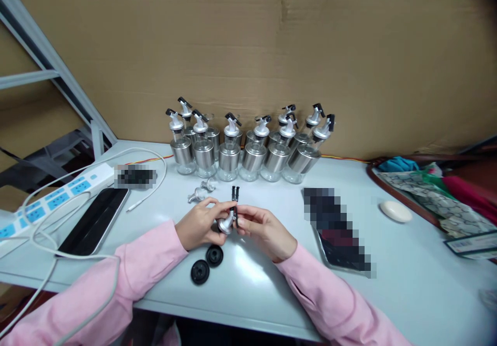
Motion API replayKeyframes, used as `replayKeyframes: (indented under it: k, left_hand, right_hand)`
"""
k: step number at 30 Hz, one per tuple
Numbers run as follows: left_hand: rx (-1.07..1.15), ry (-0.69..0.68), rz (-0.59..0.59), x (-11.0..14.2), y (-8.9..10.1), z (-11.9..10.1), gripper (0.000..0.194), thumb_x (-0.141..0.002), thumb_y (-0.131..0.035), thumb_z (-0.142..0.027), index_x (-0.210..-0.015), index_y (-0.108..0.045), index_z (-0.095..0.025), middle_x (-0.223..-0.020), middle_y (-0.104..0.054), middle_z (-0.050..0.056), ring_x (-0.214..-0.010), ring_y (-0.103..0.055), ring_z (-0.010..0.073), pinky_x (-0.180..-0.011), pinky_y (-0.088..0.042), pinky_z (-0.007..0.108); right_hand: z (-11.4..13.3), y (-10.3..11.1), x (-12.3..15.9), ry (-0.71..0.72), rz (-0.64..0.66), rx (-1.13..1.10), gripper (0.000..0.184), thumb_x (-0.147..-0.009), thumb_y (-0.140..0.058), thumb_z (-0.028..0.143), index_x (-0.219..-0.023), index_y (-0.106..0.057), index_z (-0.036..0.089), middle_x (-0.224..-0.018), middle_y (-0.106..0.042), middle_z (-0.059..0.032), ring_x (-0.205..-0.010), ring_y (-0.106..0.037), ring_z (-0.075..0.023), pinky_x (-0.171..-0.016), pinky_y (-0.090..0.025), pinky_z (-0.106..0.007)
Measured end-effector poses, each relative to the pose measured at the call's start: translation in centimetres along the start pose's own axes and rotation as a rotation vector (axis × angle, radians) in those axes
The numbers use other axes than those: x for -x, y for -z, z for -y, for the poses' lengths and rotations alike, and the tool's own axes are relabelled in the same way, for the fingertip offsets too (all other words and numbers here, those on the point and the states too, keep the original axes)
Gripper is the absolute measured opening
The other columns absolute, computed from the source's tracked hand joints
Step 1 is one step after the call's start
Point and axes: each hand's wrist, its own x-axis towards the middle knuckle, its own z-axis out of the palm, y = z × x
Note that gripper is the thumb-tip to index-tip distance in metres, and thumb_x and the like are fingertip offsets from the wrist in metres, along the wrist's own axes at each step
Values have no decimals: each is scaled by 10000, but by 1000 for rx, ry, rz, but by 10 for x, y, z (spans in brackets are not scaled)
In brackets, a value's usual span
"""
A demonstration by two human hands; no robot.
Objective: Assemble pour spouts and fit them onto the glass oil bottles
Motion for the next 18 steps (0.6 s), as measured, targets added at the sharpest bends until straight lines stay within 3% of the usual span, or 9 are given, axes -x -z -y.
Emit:
replayKeyframes:
  k: [7,12,18]
  left_hand:
    - [-3,-4,20,0,1,1,684,-594,-503,-112,-1256,-346,-176,-685,-642,-52,-691,-575,157,-851,-432,341]
    - [29,7,5,-1,3,1,717,-601,-496,-119,-1288,-311,-205,-731,-654,-52,-665,-580,148,-880,-403,365]
    - [-16,5,-54,-1,3,0,752,-610,-470,-113,-1327,-264,-205,-757,-636,-45,-649,-565,137,-851,-414,337]
  right_hand:
    - [-3,5,-1,64,-20,170,353,-597,-760,400,-856,-686,172,-630,-555,23,-561,-433,-95,-562,-351,-236]
    - [-2,3,0,94,-43,228,360,-641,-721,414,-921,-676,193,-789,-587,-14,-660,-479,-125,-604,-387,-249]
    - [3,1,2,199,17,419,327,-712,-638,493,-820,-653,185,-761,-494,-4,-685,-455,-136,-657,-384,-268]
